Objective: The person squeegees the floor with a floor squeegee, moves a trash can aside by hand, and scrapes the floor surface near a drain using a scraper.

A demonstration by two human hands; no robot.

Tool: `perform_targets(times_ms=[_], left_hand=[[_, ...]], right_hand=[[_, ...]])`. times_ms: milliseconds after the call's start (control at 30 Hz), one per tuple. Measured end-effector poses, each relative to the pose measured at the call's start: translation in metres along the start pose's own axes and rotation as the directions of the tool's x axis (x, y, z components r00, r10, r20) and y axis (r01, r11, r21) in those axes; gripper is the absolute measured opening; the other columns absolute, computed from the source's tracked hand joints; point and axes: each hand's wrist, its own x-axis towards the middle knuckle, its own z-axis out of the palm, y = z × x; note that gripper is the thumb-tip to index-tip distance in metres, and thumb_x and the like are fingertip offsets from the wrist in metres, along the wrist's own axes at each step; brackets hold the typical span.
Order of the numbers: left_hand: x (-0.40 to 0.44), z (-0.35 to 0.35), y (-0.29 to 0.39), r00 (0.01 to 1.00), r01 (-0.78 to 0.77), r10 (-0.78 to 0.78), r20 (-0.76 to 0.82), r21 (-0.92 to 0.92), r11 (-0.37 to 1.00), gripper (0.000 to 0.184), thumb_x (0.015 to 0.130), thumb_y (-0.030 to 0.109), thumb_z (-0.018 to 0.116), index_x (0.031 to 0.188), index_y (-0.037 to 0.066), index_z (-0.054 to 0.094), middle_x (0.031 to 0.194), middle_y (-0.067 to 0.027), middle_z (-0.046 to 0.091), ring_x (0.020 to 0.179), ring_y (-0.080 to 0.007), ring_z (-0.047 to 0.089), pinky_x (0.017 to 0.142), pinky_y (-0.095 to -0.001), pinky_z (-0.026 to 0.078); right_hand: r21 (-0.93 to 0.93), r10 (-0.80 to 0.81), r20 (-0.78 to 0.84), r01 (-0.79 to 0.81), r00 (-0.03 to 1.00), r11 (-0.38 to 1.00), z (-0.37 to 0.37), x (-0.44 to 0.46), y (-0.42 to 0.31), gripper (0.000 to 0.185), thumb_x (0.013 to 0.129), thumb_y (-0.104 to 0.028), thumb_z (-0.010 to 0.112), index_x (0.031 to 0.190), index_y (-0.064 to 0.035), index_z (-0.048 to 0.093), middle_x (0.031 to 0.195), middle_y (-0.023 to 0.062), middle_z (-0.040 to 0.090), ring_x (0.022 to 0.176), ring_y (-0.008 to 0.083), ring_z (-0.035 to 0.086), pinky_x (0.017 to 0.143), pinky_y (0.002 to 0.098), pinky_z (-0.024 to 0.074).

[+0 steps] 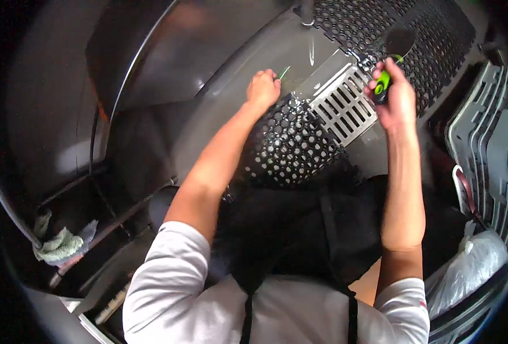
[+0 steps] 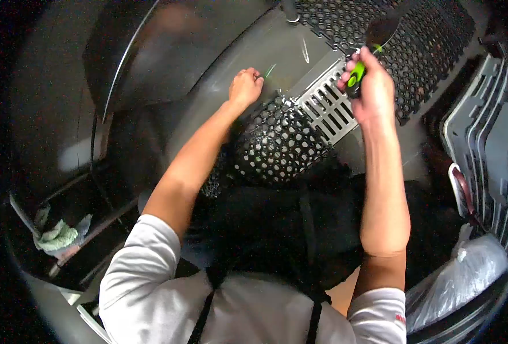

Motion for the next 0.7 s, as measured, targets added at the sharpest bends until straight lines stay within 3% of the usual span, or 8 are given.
perform_targets(times_ms=[67,167,433,700], left_hand=[[0.028,0.034,0.003,0.997,0.081,-0.081,-0.006,0.094,0.992,0.036,0.088,0.028,0.065,0.114,0.004,0.061,0.109,-0.0163,0.065,0.105,-0.0352,0.062,0.091,-0.0478,0.05],[0.046,0.066,0.002,0.992,0.125,-0.117,-0.055,0.195,0.973,0.034,0.088,0.028,0.065,0.11,0.003,0.062,0.109,-0.0179,0.065,0.107,-0.0366,0.061,0.091,-0.0486,0.051],[0.055,0.091,-0.023,0.996,-0.081,0.068,0.052,0.336,0.938,0.025,0.094,0.021,0.051,0.108,0.002,0.059,0.111,-0.0192,0.063,0.108,-0.0363,0.06,0.09,-0.0469,0.052],[0.043,0.064,0.0,0.998,0.036,-0.041,0.038,0.14,0.989,0.029,0.089,0.019,0.063,0.112,0.002,0.058,0.115,-0.0209,0.061,0.115,-0.0369,0.058,0.095,-0.0476,0.049]], right_hand=[[-0.034,-0.102,-0.069,0.1,0.992,0.994,-0.001,-0.009,-0.019,0.023,0.099,-0.028,0.056,0.094,-0.0059,0.056,0.072,0.0028,0.057,0.059,0.0147,0.054,0.056,0.0326,0.0477],[0.079,-0.117,-0.067,0.122,0.991,0.989,-0.004,-0.038,-0.032,0.024,0.099,-0.029,0.056,0.094,-0.0059,0.057,0.074,0.0031,0.057,0.061,0.0149,0.054,0.061,0.0321,0.0478],[0.098,-0.213,-0.079,0.22,0.974,0.971,-0.013,-0.065,-0.044,0.025,0.098,-0.029,0.058,0.094,-0.0043,0.057,0.075,0.0046,0.058,0.061,0.0148,0.055,0.059,0.0296,0.0487],[0.15,-0.198,-0.055,0.204,0.979,0.967,-0.005,-0.068,-0.043,0.024,0.099,-0.028,0.058,0.095,-0.0045,0.056,0.076,0.0052,0.058,0.06,0.0144,0.056,0.058,0.0302,0.0493]])
